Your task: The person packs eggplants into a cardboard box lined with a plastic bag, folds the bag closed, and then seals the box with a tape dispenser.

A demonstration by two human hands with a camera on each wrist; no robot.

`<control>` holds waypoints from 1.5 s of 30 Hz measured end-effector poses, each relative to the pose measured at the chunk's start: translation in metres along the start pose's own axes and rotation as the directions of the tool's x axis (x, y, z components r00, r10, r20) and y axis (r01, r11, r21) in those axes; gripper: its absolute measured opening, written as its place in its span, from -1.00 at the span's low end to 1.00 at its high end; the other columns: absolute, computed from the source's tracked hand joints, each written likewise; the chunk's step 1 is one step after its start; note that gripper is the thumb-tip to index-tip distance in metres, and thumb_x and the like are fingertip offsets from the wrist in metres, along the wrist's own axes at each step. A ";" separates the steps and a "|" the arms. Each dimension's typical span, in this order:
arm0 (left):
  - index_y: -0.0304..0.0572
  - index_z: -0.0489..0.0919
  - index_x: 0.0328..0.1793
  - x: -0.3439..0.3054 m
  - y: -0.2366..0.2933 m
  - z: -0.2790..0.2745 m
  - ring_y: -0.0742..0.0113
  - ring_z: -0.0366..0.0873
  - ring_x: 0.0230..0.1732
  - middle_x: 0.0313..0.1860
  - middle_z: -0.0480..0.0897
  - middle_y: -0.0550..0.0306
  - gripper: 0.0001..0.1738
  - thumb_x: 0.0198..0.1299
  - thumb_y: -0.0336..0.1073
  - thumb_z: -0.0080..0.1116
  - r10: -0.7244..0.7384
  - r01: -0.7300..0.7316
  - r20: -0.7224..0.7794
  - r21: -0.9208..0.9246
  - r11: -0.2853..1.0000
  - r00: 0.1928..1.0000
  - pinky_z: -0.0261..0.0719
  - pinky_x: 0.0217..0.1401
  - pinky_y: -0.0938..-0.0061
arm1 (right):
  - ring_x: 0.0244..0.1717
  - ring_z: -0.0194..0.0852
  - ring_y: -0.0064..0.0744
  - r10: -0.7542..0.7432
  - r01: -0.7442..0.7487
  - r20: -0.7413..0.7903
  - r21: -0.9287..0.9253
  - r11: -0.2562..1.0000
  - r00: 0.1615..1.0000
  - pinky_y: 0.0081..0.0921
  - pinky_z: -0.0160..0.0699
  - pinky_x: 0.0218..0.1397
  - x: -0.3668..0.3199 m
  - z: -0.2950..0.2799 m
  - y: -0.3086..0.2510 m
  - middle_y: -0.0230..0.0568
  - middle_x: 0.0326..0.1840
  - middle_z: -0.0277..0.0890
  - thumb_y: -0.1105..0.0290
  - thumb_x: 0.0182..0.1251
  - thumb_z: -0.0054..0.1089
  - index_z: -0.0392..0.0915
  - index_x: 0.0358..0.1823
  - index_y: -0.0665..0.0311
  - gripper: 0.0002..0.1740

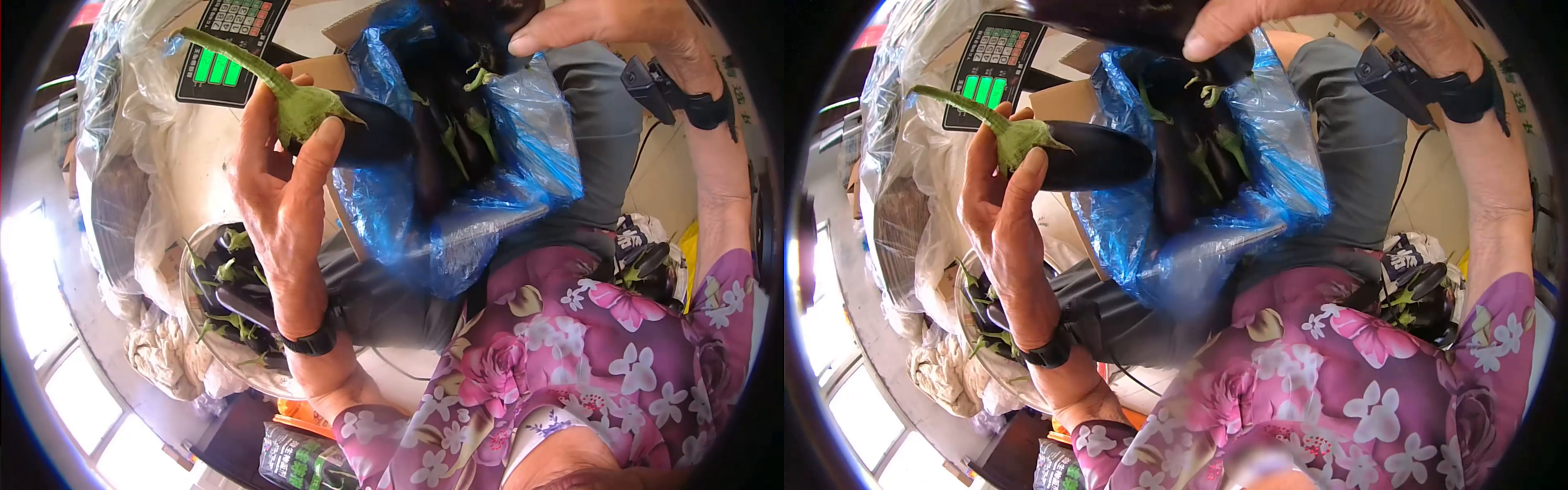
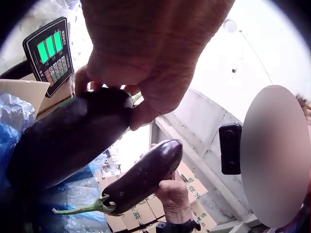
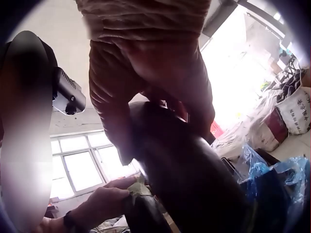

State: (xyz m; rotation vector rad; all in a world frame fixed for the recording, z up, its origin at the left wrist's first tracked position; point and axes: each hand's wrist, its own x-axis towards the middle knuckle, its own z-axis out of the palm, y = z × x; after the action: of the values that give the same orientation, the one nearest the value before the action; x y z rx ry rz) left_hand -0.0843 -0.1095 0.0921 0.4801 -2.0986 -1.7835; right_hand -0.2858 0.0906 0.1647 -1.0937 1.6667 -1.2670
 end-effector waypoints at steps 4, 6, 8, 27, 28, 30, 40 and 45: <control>-0.44 0.41 0.41 -0.006 0.004 0.000 0.29 0.57 0.12 0.21 0.58 -0.04 -0.35 0.19 -0.43 0.33 0.023 -0.024 -0.002 -0.013 1.000 1.000 0.55 0.20 0.43 | 0.29 0.49 -0.10 -0.368 0.397 0.192 -0.664 0.634 0.910 -0.14 0.45 0.41 -0.003 -0.001 0.034 -0.06 0.23 0.50 0.47 -0.11 0.58 0.29 0.41 0.14 -0.04; -0.44 0.40 0.42 -0.006 0.004 0.000 0.29 0.57 0.13 0.22 0.58 -0.04 -0.34 0.18 -0.43 0.34 0.022 -0.022 -0.001 -0.025 0.999 1.000 0.55 0.21 0.43 | 0.28 0.50 -0.08 -0.237 0.336 0.250 -0.514 0.789 0.939 -0.16 0.47 0.39 0.005 -0.002 0.055 -0.08 0.23 0.50 0.47 -0.03 0.52 0.30 0.39 0.14 -0.12; -0.45 0.39 0.42 -0.004 0.004 0.000 0.29 0.57 0.13 0.22 0.57 -0.04 -0.33 0.19 -0.43 0.34 0.022 -0.022 -0.002 -0.007 1.000 1.000 0.55 0.21 0.42 | 0.28 0.49 -0.07 -0.276 0.367 0.249 -0.493 0.789 0.928 -0.17 0.47 0.40 -0.008 0.012 0.038 -0.04 0.23 0.48 0.44 -0.02 0.52 0.29 0.38 0.14 -0.14; -0.47 0.37 0.43 0.000 0.007 0.005 0.27 0.54 0.17 0.21 0.58 -0.05 -0.32 0.19 -0.45 0.33 0.027 -0.027 0.003 -0.030 0.999 1.000 0.52 0.26 0.39 | 0.20 0.53 -0.04 -0.290 0.067 -0.187 -0.725 0.685 0.939 -0.17 0.51 0.30 -0.015 0.014 0.078 0.09 0.15 0.51 0.15 0.03 0.60 0.19 0.40 0.36 -0.01; -0.47 0.37 0.43 0.000 0.007 0.005 0.27 0.54 0.17 0.21 0.58 -0.05 -0.32 0.19 -0.45 0.33 0.024 -0.024 0.005 -0.029 0.999 1.000 0.52 0.26 0.39 | 0.22 0.53 -0.02 -0.337 0.111 -0.145 -0.764 0.636 0.930 -0.15 0.51 0.32 -0.016 0.015 0.079 0.10 0.16 0.50 0.16 0.02 0.61 0.19 0.39 0.35 -0.02; -0.48 0.37 0.43 -0.001 0.007 0.007 0.27 0.55 0.16 0.21 0.58 -0.04 -0.32 0.19 -0.45 0.33 0.025 -0.025 0.028 -0.023 0.999 0.999 0.52 0.26 0.40 | 0.25 0.52 -0.02 -0.341 0.151 -0.164 -0.666 0.730 0.926 -0.14 0.50 0.35 -0.016 0.011 0.079 0.11 0.19 0.48 0.20 0.02 0.62 0.19 0.39 0.35 -0.02; -0.44 0.40 0.42 -0.003 -0.002 0.018 0.27 0.58 0.13 0.20 0.58 -0.06 -0.33 0.18 -0.40 0.36 -0.018 0.020 0.099 -0.022 1.000 0.995 0.56 0.22 0.39 | 0.22 0.56 0.00 -0.295 0.273 0.032 -0.483 0.832 0.955 -0.14 0.55 0.34 -0.015 0.018 0.064 0.17 0.16 0.49 0.36 -0.04 0.63 0.20 0.39 0.36 -0.03; -0.42 0.41 0.42 -0.003 0.000 0.014 0.28 0.59 0.12 0.18 0.60 -0.04 -0.33 0.19 -0.38 0.35 -0.055 0.046 0.107 0.082 0.996 0.993 0.56 0.21 0.40 | 0.10 0.58 0.12 -0.092 -0.033 -0.172 -0.613 0.790 0.981 -0.17 0.58 0.21 -0.010 0.031 0.053 0.27 0.11 0.51 0.18 0.02 0.55 0.20 0.38 0.42 -0.04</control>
State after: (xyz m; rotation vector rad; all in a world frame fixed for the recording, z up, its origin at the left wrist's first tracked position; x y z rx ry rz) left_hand -0.0883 -0.0956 0.0903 0.4700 -2.2582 -1.7968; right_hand -0.2634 0.0973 0.1074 -1.4045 2.3156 -0.8711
